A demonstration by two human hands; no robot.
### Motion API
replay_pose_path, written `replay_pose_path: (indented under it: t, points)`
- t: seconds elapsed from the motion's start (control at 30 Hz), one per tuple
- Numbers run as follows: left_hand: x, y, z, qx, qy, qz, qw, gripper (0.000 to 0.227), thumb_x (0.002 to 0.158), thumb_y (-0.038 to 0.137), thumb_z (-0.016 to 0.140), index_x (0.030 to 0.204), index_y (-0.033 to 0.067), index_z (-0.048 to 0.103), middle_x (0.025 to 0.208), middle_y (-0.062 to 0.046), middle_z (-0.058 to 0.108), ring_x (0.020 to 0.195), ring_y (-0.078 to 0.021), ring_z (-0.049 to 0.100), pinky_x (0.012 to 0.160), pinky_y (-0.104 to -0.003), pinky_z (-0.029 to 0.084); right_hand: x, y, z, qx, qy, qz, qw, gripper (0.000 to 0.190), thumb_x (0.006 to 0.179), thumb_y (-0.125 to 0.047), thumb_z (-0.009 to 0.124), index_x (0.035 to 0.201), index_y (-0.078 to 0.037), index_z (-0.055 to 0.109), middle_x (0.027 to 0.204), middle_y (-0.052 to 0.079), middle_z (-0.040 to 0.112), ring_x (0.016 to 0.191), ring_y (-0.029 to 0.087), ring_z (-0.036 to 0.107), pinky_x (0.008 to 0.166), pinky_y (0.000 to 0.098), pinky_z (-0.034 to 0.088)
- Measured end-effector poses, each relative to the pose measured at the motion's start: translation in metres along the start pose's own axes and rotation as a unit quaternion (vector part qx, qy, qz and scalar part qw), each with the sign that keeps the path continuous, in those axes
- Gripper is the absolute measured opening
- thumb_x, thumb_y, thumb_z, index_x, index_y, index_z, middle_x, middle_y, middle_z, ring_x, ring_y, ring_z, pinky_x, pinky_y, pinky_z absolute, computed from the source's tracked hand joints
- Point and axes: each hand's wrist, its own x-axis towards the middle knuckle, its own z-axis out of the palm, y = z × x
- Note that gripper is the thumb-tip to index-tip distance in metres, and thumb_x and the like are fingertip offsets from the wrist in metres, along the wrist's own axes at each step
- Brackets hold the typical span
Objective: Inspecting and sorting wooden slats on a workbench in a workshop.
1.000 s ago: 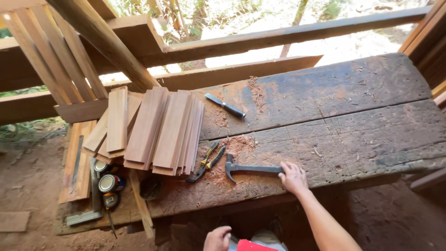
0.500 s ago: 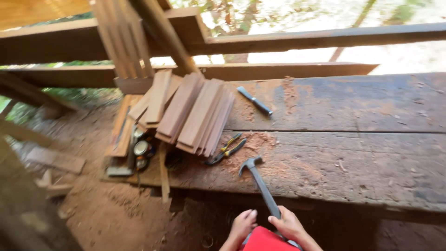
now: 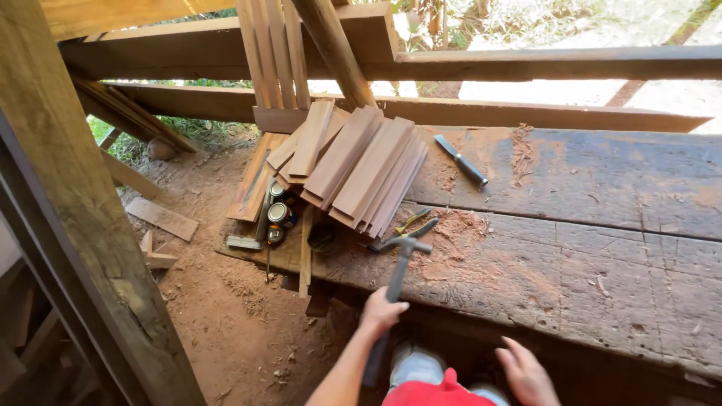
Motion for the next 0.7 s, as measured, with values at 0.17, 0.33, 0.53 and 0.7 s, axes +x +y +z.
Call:
replay_pose_path:
  t: [0.17,0.33,0.53,0.7]
  points:
    - [0.008,-0.043,-0.096,0.289,0.021,-0.024,0.957,0.038,0.070,0.028,0.067,0.108,0.0220,0.071,0.098,-0.002,0.076,0.092,-0.0276,0.068,0.082,-0.035,0.053,0.079,0.229,0.033,-0.017,0.097,0.104,0.990,0.057,0.090,-0.036,0.073,0.134,-0.001,0.072,0.132,0.018,0.074,0.126,0.030,0.066,0.106,0.0395,0.052]
    - [0.056,-0.089,-0.150,0.313,-0.019,-0.053,0.948,0.032,0.068,0.024,0.070,0.100,0.0223,0.073,0.094,-0.001,0.077,0.091,-0.0262,0.069,0.081,-0.034,0.054,0.067,0.215,0.060,0.001,0.107,0.147,0.983,0.055,0.090,-0.034,0.074,0.134,0.000,0.072,0.119,0.019,0.076,0.109,0.030,0.068,0.093,0.0385,0.053]
    - [0.133,-0.131,-0.194,0.479,0.072,0.197,0.853,0.049,0.075,0.025,0.073,0.123,0.0267,0.063,0.109,-0.008,0.070,0.097,-0.0370,0.068,0.085,-0.048,0.056,0.031,0.194,0.077,0.040,0.150,0.214,0.964,0.051,0.091,-0.029,0.075,0.133,0.000,0.073,0.099,0.021,0.080,0.082,0.030,0.070,0.073,0.0370,0.056]
    - [0.185,-0.145,-0.223,0.508,0.097,0.319,0.794,0.057,0.077,0.034,0.071,0.133,0.0306,0.063,0.120,0.000,0.070,0.108,-0.0304,0.063,0.093,-0.039,0.054,-0.023,0.123,0.105,0.005,0.150,0.249,0.957,0.050,0.089,-0.039,0.069,0.132,-0.014,0.072,0.122,0.007,0.081,0.107,0.024,0.077,0.095,0.0306,0.060]
